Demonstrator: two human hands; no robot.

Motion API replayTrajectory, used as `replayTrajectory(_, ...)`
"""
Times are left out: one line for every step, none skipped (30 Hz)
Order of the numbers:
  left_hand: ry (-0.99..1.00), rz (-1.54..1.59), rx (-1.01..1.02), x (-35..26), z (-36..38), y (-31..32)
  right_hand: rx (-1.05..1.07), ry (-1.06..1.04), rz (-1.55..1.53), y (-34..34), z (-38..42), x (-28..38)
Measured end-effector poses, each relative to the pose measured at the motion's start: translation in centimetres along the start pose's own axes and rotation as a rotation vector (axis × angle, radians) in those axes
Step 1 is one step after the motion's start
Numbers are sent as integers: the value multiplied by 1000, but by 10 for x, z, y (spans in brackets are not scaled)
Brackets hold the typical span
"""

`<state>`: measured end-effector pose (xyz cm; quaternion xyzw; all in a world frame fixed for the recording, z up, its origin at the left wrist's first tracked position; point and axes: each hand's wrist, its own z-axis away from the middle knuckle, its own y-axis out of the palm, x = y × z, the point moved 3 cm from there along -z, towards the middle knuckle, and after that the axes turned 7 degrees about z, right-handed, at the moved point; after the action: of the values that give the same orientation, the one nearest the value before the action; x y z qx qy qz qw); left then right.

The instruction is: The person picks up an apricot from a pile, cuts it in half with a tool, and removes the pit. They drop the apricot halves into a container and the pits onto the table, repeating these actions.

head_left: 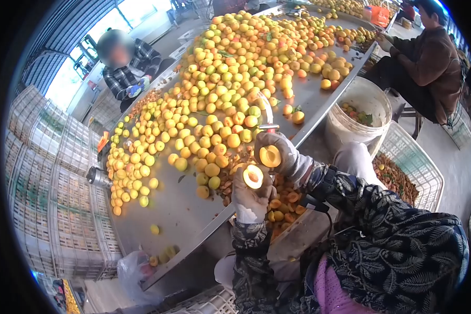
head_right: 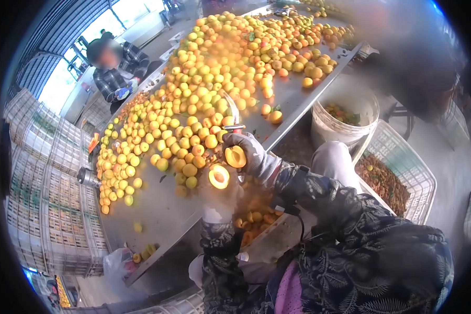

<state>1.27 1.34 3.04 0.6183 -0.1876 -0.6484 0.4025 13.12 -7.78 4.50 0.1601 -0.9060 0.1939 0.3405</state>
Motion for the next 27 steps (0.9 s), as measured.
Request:
replayTrajectory(-150,226,-40,-2,-1,-2,44,-18,-58,-4,2,-8)
replayTrajectory(-156,223,-42,-3,-2,-8,39,-13,-58,-6,3,-5)
replayTrajectory(-142,254,-29,-2,-3,-17,47,59,-97,-8,5,-3)
replayTrajectory(-127,286,-18,-2,-4,-23,55,133,-138,-8,6,-2)
replayTrajectory(-63,220,55,-10,0,-15,16,335,-439,-3,8,-9)
replayTrajectory(-66,221,46,-10,2,-12,18,343,-444,-7,9,-10)
replayTrajectory(-88,220,13,-9,5,-11,62,135,-188,-13,7,-7)
replayTrajectory(-109,214,-22,-10,7,-14,100,-76,61,-14,9,-1)
replayTrajectory(-134,276,20,-8,7,-16,129,18,-8,-13,14,-4)
replayTrajectory(-130,271,11,-9,7,-16,108,139,-111,-11,20,-7)
replayTrajectory(-121,273,65,-10,8,-14,99,343,-262,-10,26,-17)
replayTrajectory(-114,275,121,-11,8,-12,89,546,-411,-7,32,-26)
replayTrajectory(-131,275,139,-12,8,-15,87,547,-414,-6,37,-28)
replayTrajectory(-132,271,137,-13,8,-14,39,503,-316,-9,36,-18)
replayTrajectory(-121,255,96,-14,8,-13,-11,461,-218,-12,36,-11)
replayTrajectory(-112,240,56,-14,9,-13,-14,463,-219,-12,36,-15)
replayTrajectory(-115,238,55,-14,7,-14,-21,527,-353,-12,34,-21)
replayTrajectory(-88,202,78,-13,4,-16,-28,590,-485,-12,34,-25)
replayTrajectory(-60,166,101,-13,2,-16,-31,592,-484,-14,34,-27)
replayTrajectory(-65,166,100,-12,1,-14,-74,726,-665,-14,32,-22)
replayTrajectory(-25,130,128,-11,0,-11,-121,856,-849,-13,30,-17)
replayTrajectory(15,95,156,-10,0,-8,-126,858,-847,-14,28,-12)
replayTrajectory(11,95,158,-9,-1,-4,-120,871,-774,-16,25,-8)
replayTrajectory(11,122,96,-8,0,-1,-113,884,-701,-17,25,-6)
replayTrajectory(12,147,35,-7,0,0,-115,879,-667,-16,27,-12)
replayTrajectory(8,146,37,-7,-1,-2,-120,878,-666,-16,27,-12)
replayTrajectory(28,101,18,-7,-1,-8,-108,885,-643,-16,27,-12)
